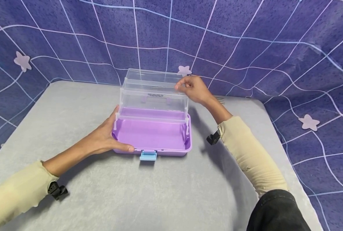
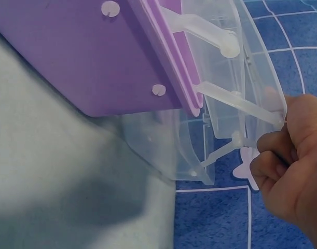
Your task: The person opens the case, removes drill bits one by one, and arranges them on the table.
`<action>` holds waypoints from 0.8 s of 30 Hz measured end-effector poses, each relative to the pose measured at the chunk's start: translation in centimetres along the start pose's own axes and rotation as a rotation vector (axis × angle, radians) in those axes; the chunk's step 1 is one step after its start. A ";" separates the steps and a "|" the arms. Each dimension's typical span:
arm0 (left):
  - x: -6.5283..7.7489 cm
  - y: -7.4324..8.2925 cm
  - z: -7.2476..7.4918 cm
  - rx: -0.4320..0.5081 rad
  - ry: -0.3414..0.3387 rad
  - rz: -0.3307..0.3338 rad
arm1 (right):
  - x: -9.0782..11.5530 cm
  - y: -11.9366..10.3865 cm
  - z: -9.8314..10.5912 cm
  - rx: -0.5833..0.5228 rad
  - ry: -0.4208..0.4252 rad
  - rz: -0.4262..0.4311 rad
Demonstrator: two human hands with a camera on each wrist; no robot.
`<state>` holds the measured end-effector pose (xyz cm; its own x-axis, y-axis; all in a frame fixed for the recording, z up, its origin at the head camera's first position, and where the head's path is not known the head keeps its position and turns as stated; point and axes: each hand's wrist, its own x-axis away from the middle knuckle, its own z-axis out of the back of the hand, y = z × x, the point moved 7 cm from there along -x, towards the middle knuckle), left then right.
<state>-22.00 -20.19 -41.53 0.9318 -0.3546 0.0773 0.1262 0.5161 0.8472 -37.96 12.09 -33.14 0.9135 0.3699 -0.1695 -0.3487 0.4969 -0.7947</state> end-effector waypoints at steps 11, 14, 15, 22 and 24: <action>-0.1 -0.3 -0.1 0.027 0.011 0.004 | 0.7 1.1 0.6 -0.123 0.080 -0.063; -0.1 -0.3 -0.1 0.034 0.012 -0.003 | 0.8 1.4 0.8 -0.147 0.104 -0.076; -0.1 -0.3 -0.1 0.034 0.013 -0.005 | 0.9 1.4 0.9 -0.157 0.108 -0.084; -0.2 -0.3 -0.1 0.029 0.017 -0.016 | 1.5 2.1 1.6 -0.207 0.147 -0.110; -0.2 -0.3 -0.2 0.030 0.017 -0.017 | 1.7 2.2 1.9 -0.214 0.162 -0.102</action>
<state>-22.20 -20.13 -41.85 0.9354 -0.3495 0.0536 0.1322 0.4862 0.8638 -37.56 15.29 -34.10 0.9692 0.1875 -0.1599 -0.2169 0.3414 -0.9145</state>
